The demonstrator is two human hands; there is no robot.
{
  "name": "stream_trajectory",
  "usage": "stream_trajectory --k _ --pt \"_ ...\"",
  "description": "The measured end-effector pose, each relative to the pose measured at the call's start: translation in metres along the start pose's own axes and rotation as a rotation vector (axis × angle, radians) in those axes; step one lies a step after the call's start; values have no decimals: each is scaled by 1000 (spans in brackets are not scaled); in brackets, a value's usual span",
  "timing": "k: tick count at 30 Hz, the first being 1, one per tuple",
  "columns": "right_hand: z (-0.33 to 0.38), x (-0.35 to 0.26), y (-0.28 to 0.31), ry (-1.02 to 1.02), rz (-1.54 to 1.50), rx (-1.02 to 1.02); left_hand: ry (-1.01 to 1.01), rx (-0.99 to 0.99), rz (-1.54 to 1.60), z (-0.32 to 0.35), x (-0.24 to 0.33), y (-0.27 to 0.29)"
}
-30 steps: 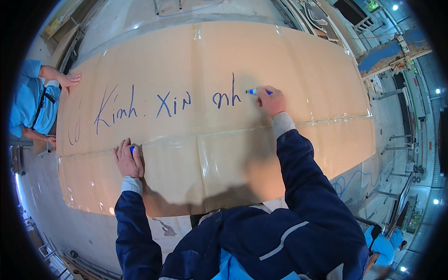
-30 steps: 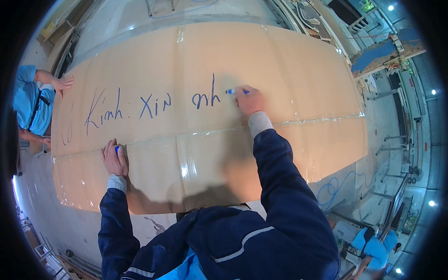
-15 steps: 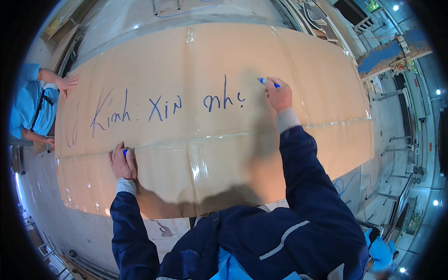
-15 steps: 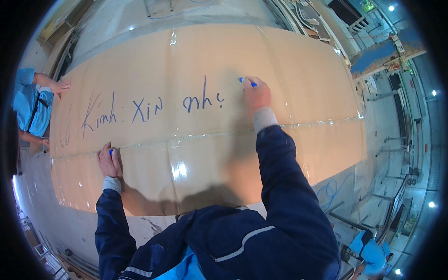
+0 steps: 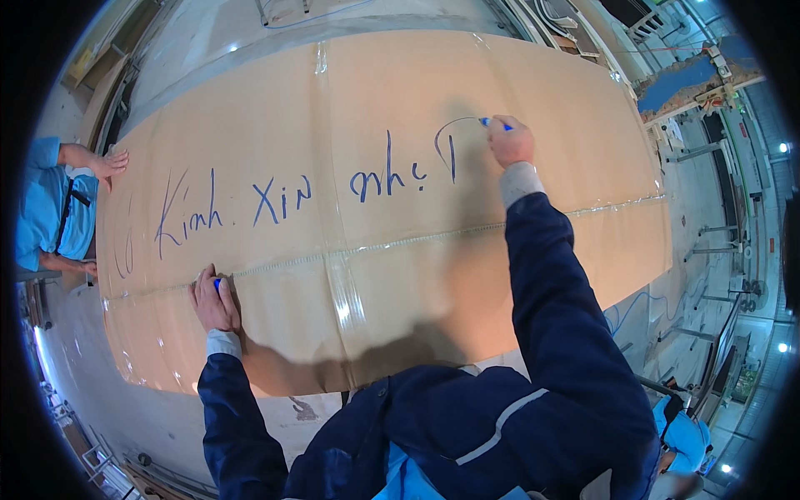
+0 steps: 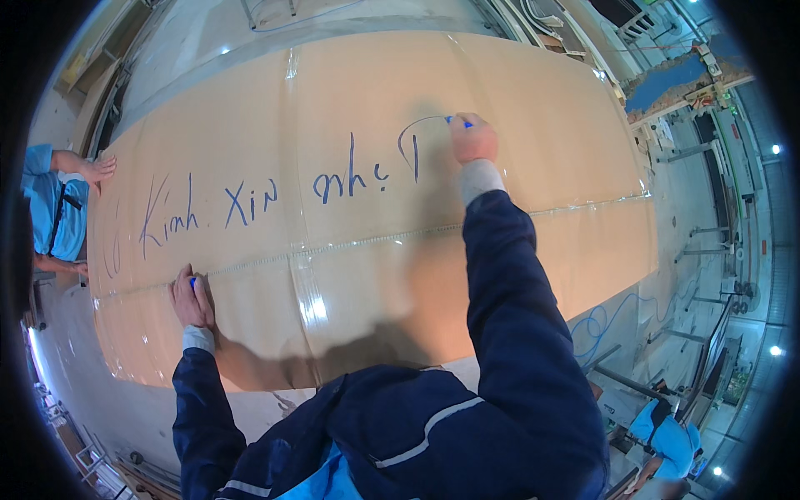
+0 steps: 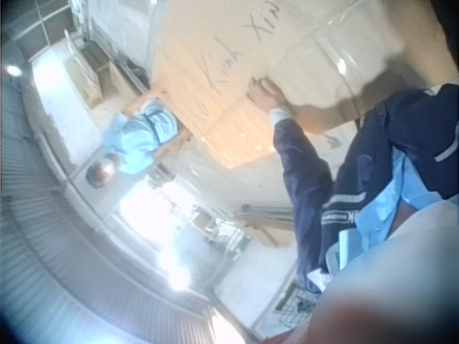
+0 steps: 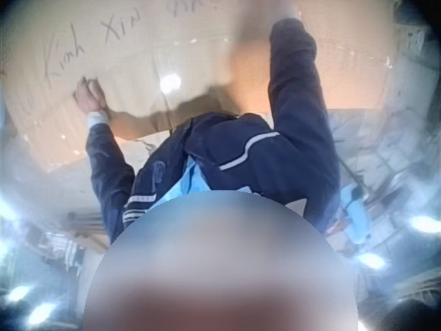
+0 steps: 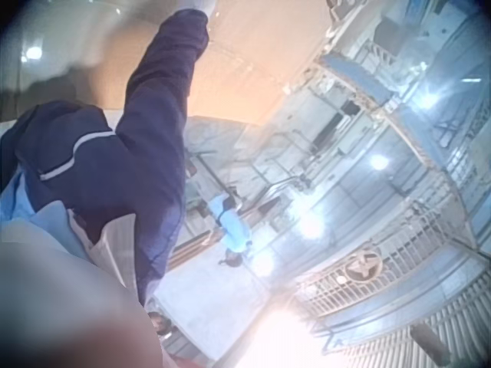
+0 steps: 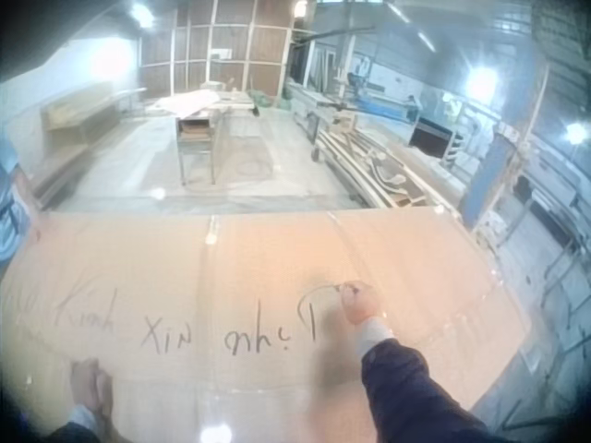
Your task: The person tapes a large cardboard-wrapped package, writes on it with a marker, and moves it with coworkers. Later, the person carries a finished wooden door and wipes its surface with a cloth and water bottle.
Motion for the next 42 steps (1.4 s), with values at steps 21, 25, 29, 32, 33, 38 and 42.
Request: stream_trajectory --k 21,25,29,32,33,38,42 --pt "39 22 47 -249 40 -203 -7 -9 21 -1 4 1" --pt "44 12 59 -125 236 -267 -13 -18 -5 -1 3 2" --pt "57 22 67 -200 372 -491 -12 -24 18 -1 0 1" --pt "54 30 65 -307 63 -436 -13 -16 26 0 -1 -2" --pt "48 29 73 -226 161 -248 -10 -11 23 0 -2 -3" --pt "79 19 123 -199 -12 146 28 3 -30 -3 -7 -4" --pt "179 -11 172 -377 -618 -119 -32 126 21 3 26 16"
Point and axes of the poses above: each hand's wrist, its own z-axis away from the middle knuckle, its own y-axis out of the back of the hand, x = y × z, the point moved 5 cm from there along -z, towards the middle knuckle, and after that the axes turned 6 degrees about x, right-handed, at the moved point
